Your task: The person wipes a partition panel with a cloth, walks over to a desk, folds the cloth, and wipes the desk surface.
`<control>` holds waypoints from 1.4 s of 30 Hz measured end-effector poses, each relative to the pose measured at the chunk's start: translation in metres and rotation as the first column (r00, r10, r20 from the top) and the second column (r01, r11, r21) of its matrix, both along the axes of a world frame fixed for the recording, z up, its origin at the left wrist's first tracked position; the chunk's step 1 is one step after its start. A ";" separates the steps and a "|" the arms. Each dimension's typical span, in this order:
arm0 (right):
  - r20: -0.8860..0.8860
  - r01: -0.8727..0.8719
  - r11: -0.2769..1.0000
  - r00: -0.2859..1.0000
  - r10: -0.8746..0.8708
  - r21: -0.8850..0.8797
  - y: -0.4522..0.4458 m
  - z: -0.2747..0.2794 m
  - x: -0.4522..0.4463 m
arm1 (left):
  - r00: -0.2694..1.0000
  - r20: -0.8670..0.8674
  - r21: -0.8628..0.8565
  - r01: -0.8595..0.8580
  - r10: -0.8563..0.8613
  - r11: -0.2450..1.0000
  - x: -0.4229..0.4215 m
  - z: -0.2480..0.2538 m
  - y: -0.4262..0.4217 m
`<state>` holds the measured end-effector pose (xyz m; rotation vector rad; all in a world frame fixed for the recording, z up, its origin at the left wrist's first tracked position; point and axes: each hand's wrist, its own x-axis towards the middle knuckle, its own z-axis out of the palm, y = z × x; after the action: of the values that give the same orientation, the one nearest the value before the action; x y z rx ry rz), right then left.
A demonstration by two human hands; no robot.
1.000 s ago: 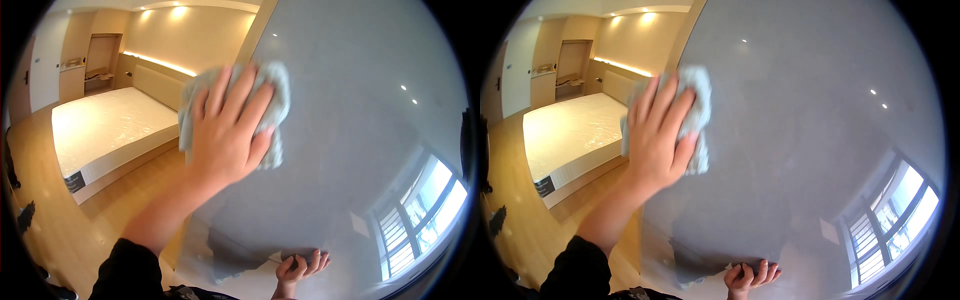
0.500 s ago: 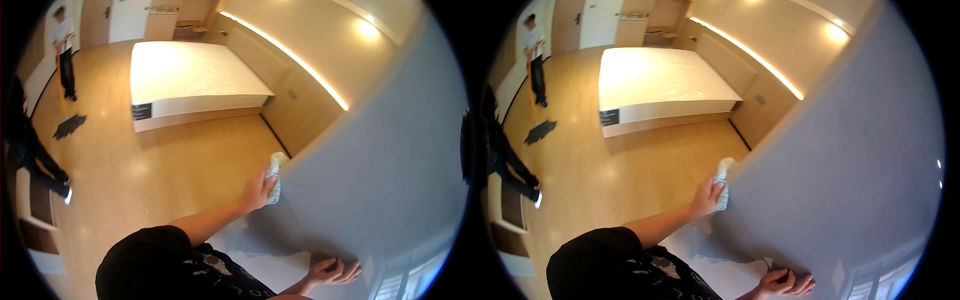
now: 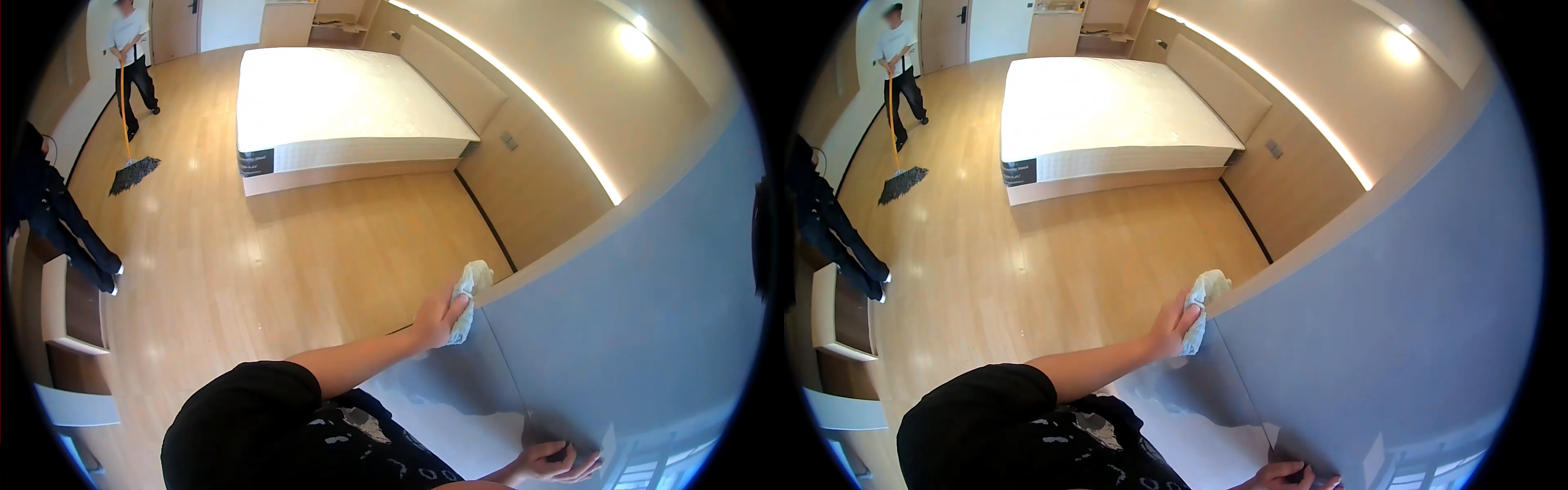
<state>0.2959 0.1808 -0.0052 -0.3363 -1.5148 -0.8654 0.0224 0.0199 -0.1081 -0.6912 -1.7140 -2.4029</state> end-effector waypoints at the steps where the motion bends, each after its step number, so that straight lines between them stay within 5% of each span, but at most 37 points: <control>1: 0.025 0.023 1.000 0.999 -0.023 0.002 0.000 0.003 0.004 | 1.000 0.006 0.001 0.010 -0.010 1.000 0.000 -0.004 0.002; 3: -0.063 -0.092 0.987 0.994 0.085 -0.128 -0.018 0.012 -0.010 | 0.999 0.021 0.001 0.032 -0.032 1.000 -0.003 -0.008 0.004; 9: -0.068 -0.062 0.995 0.996 0.056 -0.084 -0.020 0.025 -0.017 | 0.938 0.173 0.147 0.275 -0.299 0.950 0.003 0.037 -0.025; 15: -0.047 0.030 0.998 0.998 -0.032 -0.056 -0.019 0.041 -0.050 | 0.693 0.290 0.095 0.666 -0.660 0.740 -0.044 0.064 -0.031; 19: -0.052 0.106 0.994 0.993 -0.107 -0.029 -0.024 0.046 -0.069 | 0.652 -0.079 -0.127 0.744 -0.754 0.656 -0.084 0.076 -0.023; 22: -0.053 0.179 0.984 0.982 -0.180 -0.021 -0.032 0.047 -0.074 | 0.529 -0.261 -0.087 0.820 -0.807 0.566 -0.098 0.083 -0.012; 27: -0.046 0.311 0.949 0.948 -0.313 -0.051 -0.050 0.046 -0.071 | 0.417 -0.184 0.102 0.909 -0.890 0.404 -0.094 0.087 -0.004; 31: -0.034 0.380 0.923 0.923 -0.383 -0.066 -0.066 0.040 -0.086 | 0.402 -0.345 0.065 0.912 -0.848 0.406 -0.099 0.080 0.020; 40: -0.069 0.507 0.848 0.850 -0.522 -0.155 -0.108 0.019 -0.133 | 0.219 -0.745 -0.261 0.774 -0.630 0.577 -0.156 0.044 0.086; 42: -0.080 0.522 0.832 0.836 -0.543 -0.188 -0.119 0.014 -0.146 | 0.276 -0.570 -0.116 0.905 -0.774 0.409 -0.169 0.033 0.101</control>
<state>0.1498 0.0623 0.0088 -0.9543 -1.3846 -1.1343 -0.1467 0.1208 -0.0746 -2.5037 -0.7819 -2.3565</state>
